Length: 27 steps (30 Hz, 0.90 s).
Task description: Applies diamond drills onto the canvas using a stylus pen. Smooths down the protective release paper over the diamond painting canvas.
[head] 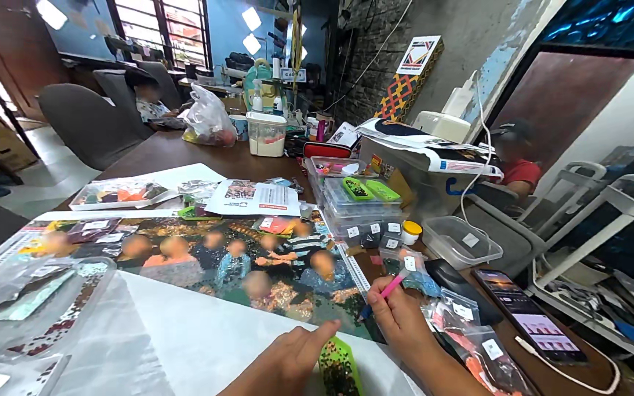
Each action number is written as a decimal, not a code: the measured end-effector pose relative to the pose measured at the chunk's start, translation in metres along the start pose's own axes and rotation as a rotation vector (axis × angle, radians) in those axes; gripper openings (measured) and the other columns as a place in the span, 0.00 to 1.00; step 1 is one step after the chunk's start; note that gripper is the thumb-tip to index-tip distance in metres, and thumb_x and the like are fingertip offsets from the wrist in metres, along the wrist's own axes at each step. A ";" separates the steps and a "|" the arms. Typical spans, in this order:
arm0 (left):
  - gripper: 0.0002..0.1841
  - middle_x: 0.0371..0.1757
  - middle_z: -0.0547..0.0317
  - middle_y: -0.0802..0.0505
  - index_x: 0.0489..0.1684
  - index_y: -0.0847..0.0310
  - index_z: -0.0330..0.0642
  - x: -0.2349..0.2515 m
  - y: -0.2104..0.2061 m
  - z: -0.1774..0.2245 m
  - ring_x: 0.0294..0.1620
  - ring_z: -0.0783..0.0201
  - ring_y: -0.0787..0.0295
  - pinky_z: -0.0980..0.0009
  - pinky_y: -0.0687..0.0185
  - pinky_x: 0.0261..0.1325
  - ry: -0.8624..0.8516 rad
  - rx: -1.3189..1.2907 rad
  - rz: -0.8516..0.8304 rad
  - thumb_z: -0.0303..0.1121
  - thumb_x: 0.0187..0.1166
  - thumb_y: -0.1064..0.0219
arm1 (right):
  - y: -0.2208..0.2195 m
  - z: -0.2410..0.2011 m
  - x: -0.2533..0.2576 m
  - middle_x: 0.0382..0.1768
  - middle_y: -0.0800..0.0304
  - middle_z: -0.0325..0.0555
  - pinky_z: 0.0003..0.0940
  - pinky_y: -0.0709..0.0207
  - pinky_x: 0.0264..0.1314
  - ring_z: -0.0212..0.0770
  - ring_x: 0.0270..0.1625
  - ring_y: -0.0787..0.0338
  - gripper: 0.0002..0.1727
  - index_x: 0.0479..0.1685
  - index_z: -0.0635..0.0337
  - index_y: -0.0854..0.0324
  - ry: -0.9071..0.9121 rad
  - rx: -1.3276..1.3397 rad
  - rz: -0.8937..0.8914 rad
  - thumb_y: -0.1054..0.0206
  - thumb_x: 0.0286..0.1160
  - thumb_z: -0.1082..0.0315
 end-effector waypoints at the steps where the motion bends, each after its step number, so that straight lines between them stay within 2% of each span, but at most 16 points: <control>1: 0.56 0.68 0.32 0.12 0.86 0.41 0.28 0.000 0.000 0.000 0.60 0.36 0.11 0.42 0.19 0.65 0.003 -0.002 -0.007 0.50 0.57 0.14 | -0.002 -0.001 0.000 0.24 0.21 0.39 0.21 0.25 0.29 0.25 0.24 0.22 0.22 0.44 0.63 0.23 -0.004 0.008 -0.014 0.49 0.92 0.51; 17: 0.56 0.68 0.33 0.12 0.86 0.40 0.28 -0.002 0.000 0.001 0.61 0.37 0.11 0.42 0.19 0.64 -0.021 0.007 0.017 0.51 0.58 0.16 | -0.006 0.003 0.000 0.25 0.21 0.37 0.20 0.25 0.29 0.24 0.24 0.22 0.22 0.43 0.62 0.23 -0.032 0.018 -0.042 0.50 0.92 0.50; 27: 0.55 0.67 0.34 0.12 0.86 0.40 0.29 -0.002 -0.001 0.000 0.60 0.38 0.11 0.43 0.18 0.63 -0.024 0.036 0.023 0.53 0.58 0.16 | -0.006 0.002 0.001 0.24 0.21 0.38 0.22 0.25 0.29 0.26 0.24 0.22 0.18 0.45 0.63 0.23 -0.037 -0.011 -0.072 0.49 0.91 0.56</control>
Point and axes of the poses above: each hand's wrist, its own x-axis towards the middle knuckle, its own y-axis out of the back of the hand, z = x × y, the point moved 8 cm from there along x, towards the middle knuckle
